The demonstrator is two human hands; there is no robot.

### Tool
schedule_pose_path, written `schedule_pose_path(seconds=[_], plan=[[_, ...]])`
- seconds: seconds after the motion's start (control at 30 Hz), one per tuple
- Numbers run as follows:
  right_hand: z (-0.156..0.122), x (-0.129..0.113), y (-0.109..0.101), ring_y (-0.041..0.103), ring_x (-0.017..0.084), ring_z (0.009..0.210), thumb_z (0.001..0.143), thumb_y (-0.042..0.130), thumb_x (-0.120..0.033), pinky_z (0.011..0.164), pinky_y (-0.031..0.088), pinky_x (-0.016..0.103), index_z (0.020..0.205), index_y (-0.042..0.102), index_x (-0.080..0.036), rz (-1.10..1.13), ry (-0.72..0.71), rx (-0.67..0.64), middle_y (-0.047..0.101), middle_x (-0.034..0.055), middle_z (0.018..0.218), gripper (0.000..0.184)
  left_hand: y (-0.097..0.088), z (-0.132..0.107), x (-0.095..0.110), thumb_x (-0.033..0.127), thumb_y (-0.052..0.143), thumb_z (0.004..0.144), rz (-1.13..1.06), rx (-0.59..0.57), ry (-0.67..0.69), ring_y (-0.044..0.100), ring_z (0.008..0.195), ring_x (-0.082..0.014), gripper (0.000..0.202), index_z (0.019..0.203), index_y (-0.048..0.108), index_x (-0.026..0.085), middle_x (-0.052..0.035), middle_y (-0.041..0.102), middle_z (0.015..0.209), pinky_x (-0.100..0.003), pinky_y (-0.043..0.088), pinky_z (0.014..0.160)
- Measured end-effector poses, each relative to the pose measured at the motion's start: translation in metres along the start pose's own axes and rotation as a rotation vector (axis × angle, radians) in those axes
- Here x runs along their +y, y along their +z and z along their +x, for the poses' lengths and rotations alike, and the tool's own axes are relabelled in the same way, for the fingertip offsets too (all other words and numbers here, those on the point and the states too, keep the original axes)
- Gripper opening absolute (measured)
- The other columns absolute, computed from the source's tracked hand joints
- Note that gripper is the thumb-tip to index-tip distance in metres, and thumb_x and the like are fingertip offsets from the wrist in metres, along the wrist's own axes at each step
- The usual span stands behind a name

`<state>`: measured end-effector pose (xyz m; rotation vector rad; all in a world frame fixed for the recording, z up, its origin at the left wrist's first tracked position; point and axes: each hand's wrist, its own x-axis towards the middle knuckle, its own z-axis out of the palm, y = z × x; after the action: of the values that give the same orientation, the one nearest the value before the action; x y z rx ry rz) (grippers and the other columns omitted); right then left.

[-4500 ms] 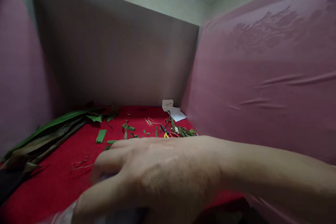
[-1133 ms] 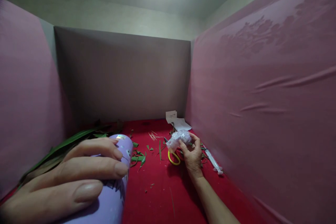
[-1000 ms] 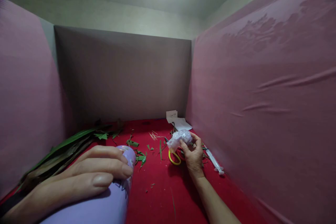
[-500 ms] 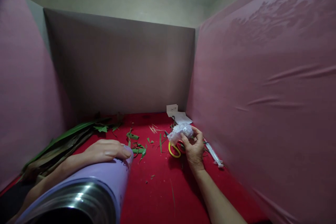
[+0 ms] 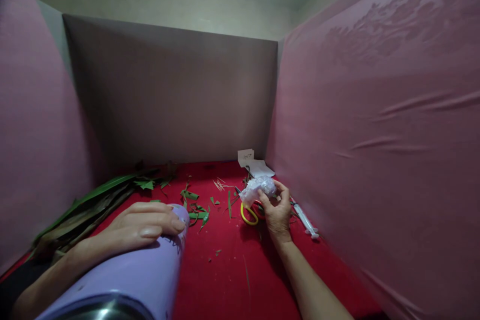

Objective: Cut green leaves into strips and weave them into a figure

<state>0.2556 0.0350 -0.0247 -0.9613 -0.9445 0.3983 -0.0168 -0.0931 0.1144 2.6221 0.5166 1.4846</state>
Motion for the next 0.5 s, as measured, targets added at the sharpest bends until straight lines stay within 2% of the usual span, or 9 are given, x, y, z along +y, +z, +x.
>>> schedule_pose_path(seconds=[0.1,0.27,0.5], plan=[[0.0005,0.0009,-0.0002,0.060,0.020,0.084,0.066,0.072,-0.037,0.078,0.049,0.035,0.105,0.052,-0.019,-0.001,-0.002,0.005,0.060,0.0053,0.096,0.048,0.0031,0.0017,0.0111,0.045,0.041,0.089,0.024,0.083,-0.011,0.064,0.090,-0.0185,0.039,0.118,0.054,0.022,-0.0050,0.070,0.097,-0.027,0.053,0.079],[0.0016,0.0028,-0.0010,0.060,0.019,0.084,0.065,0.073,-0.037,0.078,0.049,0.035,0.106,0.051,-0.019,-0.002,0.001,0.003,0.060,0.0050,0.095,0.049,0.0038,-0.0012,0.0126,0.053,0.045,0.085,0.007,0.054,-0.021,0.064,0.091,-0.0208,0.045,0.119,0.052,0.025,-0.0047,0.069,0.098,-0.031,0.053,0.084],[0.0007,0.0027,-0.0007,0.060,0.019,0.082,0.066,0.073,-0.037,0.077,0.049,0.034,0.106,0.051,-0.018,0.008,0.006,0.004,0.060,0.0050,0.095,0.049,0.0037,-0.0041,0.0095,0.044,0.046,0.087,-0.014,0.033,0.012,0.063,0.099,-0.0220,0.040,0.123,0.049,0.025,-0.0058,0.069,0.103,-0.035,0.050,0.090]])
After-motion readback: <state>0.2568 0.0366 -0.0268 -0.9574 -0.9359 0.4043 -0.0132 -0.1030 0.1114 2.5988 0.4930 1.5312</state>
